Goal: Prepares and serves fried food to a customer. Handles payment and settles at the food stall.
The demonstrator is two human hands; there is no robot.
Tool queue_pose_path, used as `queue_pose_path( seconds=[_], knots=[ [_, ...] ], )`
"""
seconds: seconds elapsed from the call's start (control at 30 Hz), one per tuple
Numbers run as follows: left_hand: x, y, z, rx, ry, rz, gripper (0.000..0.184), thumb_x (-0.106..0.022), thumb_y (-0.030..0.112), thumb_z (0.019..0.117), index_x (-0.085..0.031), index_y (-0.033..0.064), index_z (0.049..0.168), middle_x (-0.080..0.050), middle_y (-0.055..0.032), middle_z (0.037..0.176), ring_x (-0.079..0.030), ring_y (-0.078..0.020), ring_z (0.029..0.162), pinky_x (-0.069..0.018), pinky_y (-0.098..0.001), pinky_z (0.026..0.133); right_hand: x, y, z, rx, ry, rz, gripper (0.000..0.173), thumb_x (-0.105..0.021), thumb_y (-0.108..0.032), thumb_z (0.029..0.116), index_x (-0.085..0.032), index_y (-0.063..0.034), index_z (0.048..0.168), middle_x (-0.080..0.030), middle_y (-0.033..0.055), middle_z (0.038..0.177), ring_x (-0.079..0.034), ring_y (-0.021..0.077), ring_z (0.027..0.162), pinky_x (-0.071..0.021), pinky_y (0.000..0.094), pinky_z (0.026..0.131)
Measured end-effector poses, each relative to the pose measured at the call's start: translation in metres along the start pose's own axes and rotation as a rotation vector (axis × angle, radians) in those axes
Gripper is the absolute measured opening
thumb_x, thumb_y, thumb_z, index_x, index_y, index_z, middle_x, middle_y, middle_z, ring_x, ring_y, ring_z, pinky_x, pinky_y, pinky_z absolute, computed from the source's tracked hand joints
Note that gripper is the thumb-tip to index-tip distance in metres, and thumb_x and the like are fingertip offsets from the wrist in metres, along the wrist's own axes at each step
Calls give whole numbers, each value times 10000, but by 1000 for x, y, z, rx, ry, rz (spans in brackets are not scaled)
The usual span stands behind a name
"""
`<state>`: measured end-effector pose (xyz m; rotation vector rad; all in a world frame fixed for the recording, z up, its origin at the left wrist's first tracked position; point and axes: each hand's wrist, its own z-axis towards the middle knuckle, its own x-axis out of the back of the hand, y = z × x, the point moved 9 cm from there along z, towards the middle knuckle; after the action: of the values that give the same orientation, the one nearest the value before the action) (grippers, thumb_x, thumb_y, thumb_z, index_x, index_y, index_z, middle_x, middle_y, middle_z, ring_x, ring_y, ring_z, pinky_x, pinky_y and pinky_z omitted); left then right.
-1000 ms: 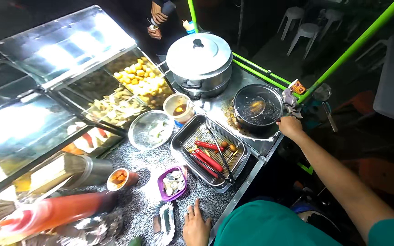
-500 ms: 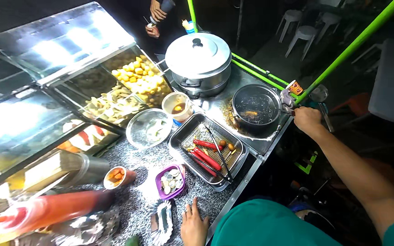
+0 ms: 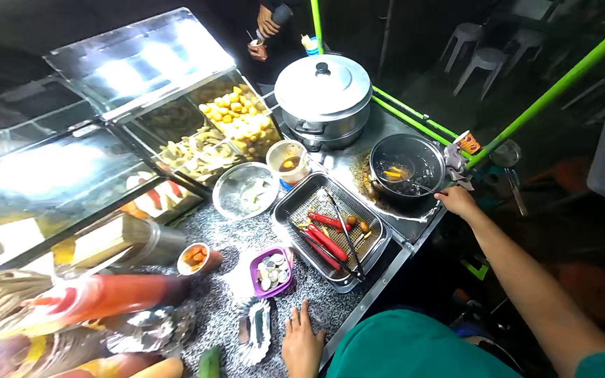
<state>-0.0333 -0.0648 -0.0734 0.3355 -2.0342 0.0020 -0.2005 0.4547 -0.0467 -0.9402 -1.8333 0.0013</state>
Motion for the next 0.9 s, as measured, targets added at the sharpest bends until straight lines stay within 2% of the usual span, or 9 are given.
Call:
queue_pose_path(
  seconds=[0.07, 0.23, 0.37, 0.5, 0.67, 0.77, 0.8, 0.83, 0.9],
  knots=[
    [-1, -1, 0, 0, 9, -11, 857, -843, 233, 823, -420, 97, 1555, -431, -295, 1537, -465, -506, 1372, -443, -614, 1044, 1, -4, -8, 2, 8, -18, 411, -556, -318, 1064, -688, 39, 1217, -661, 303, 1226, -602, 461, 1219, -421, 652, 1050],
    [-2, -1, 0, 2, 2, -25, 868, -844, 234, 817, -415, 103, 1560, -428, -295, 1540, -452, -515, 1379, -442, -617, 1045, 3, 4, -19, -3, 33, -65, 423, -521, -331, 1077, -676, 8, 1275, -654, 274, 1282, -586, 437, 1263, -412, 623, 1079],
    [0, 2, 1, 37, -93, -48, 861, -805, 237, 851, -369, 114, 1584, -384, -283, 1573, -411, -501, 1413, -416, -608, 1076, 3, 2, -23, 84, 48, -66, 407, -535, -308, 1077, -694, 31, 1237, -670, 305, 1223, -623, 464, 1191, -430, 644, 1047],
    [-3, -1, -1, 41, -128, -111, 844, -766, 208, 880, -333, 121, 1600, -325, -278, 1607, -357, -505, 1445, -384, -628, 1092, 4, 3, -22, 93, 103, -84, 421, -536, -303, 1078, -686, 62, 1225, -659, 344, 1202, -616, 513, 1166, -419, 692, 1020],
    [-5, -2, -3, 25, -148, -204, 843, -741, 182, 904, -293, 126, 1615, -250, -257, 1648, -269, -502, 1491, -342, -632, 1127, 5, 0, -17, 71, 79, -22, 420, -553, -271, 1075, -643, 96, 1258, -670, 339, 1127, -658, 465, 977, -480, 633, 897],
    [-5, -5, -7, -9, -124, -336, 792, -717, 201, 927, -317, 134, 1608, -295, -211, 1645, -262, -458, 1510, -312, -622, 1152, -1, -9, -14, 96, 67, -64, 458, -539, -311, 1080, -633, 101, 1258, -678, 323, 1093, -663, 434, 928, -500, 606, 845],
    [-1, -8, -9, -21, -83, -411, 751, -711, 228, 938, -354, 128, 1591, -353, -204, 1618, -308, -424, 1499, -308, -600, 1167, 1, -14, -13, 128, 70, -105, 495, -554, -352, 1070, -638, 95, 1265, -676, 329, 1127, -660, 452, 994, -489, 622, 888],
    [8, -14, -13, -25, -7, -491, 699, -700, 263, 949, -404, 111, 1564, -429, -201, 1569, -385, -393, 1463, -319, -574, 1173, 5, -22, -13, 172, 80, -144, 541, -583, -381, 1051, -620, 93, 1311, -640, 359, 1226, -611, 508, 1148, -429, 671, 999],
    [35, -35, -27, 12, 261, -610, 614, -680, 317, 963, -503, 60, 1491, -536, -207, 1474, -497, -384, 1376, -363, -567, 1144, 17, -38, -15, 277, 126, -198, 685, -617, -426, 1022, -492, 89, 1454, -496, 405, 1416, -439, 571, 1359, -295, 714, 1130]
  ],
)
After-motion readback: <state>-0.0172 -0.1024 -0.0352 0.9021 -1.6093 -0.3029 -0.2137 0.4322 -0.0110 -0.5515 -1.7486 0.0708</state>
